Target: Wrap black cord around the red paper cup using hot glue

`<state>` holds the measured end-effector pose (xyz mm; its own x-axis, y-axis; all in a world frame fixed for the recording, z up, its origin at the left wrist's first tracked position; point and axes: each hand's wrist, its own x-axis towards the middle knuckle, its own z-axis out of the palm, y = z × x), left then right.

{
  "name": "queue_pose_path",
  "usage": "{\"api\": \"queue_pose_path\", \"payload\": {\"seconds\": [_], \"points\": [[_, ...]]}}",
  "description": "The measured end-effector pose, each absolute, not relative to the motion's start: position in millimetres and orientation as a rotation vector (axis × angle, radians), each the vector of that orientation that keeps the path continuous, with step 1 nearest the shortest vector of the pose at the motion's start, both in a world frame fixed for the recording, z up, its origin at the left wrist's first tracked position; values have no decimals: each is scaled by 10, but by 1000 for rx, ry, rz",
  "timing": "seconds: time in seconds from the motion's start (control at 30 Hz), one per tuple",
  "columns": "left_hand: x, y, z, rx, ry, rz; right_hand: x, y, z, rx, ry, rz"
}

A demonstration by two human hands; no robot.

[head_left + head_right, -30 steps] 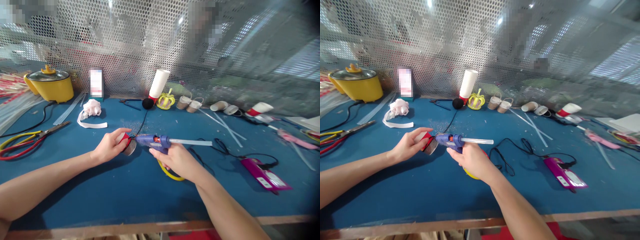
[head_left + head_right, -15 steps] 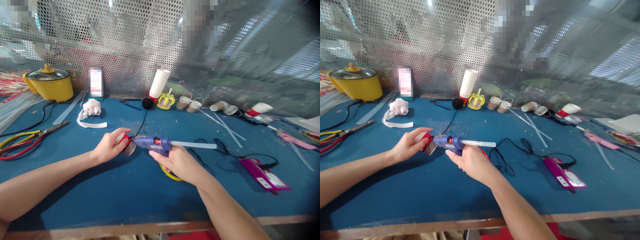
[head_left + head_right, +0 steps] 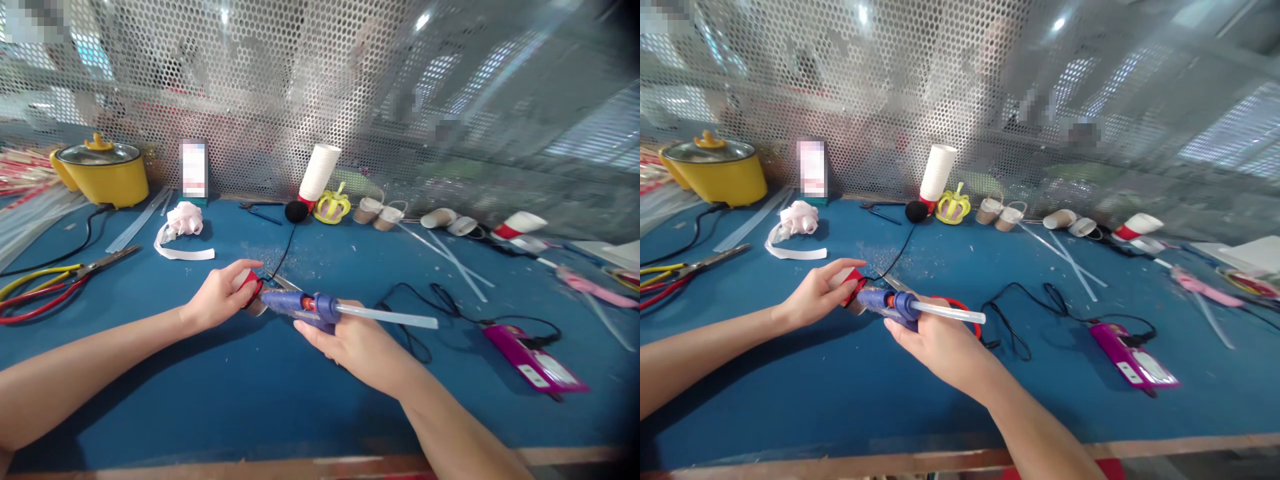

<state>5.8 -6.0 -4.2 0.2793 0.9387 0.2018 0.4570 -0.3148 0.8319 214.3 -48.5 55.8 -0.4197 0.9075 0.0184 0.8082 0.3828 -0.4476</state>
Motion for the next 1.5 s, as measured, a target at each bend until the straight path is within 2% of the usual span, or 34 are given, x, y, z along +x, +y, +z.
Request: {"api": "queue_pose_path", "payload": {"seconds": [0.53,0.73,0.9,1.17,1.33,1.5], "points": [[52,-58,-60,1920,1274,911,2238,-354,466,-1687,-2208,746],[51,-57,-60,1925,1283,912,2239,-332,428,-1667,-2196,722],[53,-55,-49,1930,1271,914,2224,-380,468,-1595,-2295,580],[58,-49,-46,1921,1265,936,2152,-477,542,-1532,-2331,627],[57,-54,-60,1917,1247,951,2152,-481,539,-1532,-2286,723],[57,-55,-68,1935,1264,939,2188,-445,529,-1634,-2116,968]]}}
